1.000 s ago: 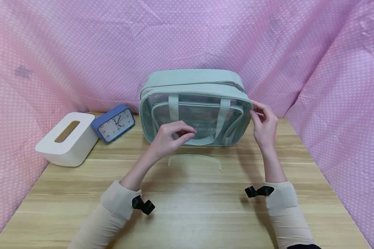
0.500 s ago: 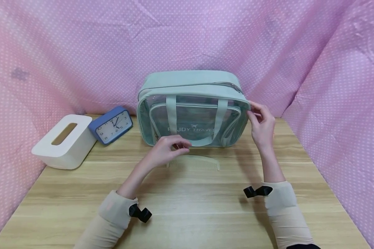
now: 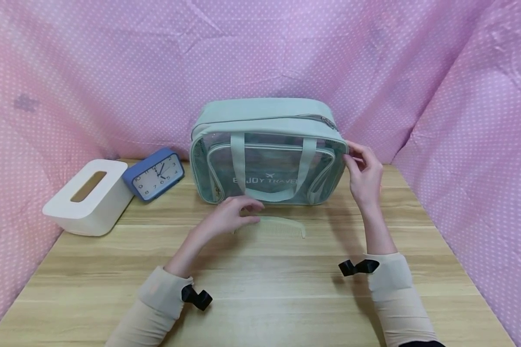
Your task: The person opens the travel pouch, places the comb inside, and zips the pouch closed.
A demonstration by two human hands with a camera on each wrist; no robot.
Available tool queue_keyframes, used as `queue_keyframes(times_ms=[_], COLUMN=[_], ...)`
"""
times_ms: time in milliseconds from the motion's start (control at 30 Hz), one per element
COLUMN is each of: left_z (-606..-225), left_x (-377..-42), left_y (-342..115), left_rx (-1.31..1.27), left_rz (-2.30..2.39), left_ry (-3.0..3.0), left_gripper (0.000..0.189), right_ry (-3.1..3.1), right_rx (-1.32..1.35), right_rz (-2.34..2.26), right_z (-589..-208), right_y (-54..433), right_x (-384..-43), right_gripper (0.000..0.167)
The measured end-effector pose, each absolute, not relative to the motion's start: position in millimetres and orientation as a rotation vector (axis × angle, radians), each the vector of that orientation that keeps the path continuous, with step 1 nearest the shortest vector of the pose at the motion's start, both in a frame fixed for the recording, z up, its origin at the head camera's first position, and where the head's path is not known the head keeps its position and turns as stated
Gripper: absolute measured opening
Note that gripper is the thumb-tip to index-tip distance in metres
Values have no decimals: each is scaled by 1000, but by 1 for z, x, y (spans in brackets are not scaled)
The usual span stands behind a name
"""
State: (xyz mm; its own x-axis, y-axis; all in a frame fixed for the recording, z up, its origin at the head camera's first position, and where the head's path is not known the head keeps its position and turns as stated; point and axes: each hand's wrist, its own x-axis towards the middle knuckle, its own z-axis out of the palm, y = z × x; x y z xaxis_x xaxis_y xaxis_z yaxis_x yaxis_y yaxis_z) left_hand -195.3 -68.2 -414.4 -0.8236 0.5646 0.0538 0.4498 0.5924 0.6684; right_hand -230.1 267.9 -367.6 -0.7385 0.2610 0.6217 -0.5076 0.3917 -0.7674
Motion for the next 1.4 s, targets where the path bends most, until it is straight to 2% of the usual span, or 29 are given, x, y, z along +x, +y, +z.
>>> queue_keyframes(times_ms=[700, 1400], left_z=[-438, -444], left_x=[-202, -206], left_y=[-75, -74], left_rx=[720, 663], left_rz=[813, 684], left_ry=[2658, 2696], left_gripper=[57, 55], right_ry=[-1950, -1959], right_rx=[212, 201], right_rz=[1410, 1404], right_z=[-367, -366], right_y=[267, 267], right_x=[-229, -229], right_gripper=[28, 28])
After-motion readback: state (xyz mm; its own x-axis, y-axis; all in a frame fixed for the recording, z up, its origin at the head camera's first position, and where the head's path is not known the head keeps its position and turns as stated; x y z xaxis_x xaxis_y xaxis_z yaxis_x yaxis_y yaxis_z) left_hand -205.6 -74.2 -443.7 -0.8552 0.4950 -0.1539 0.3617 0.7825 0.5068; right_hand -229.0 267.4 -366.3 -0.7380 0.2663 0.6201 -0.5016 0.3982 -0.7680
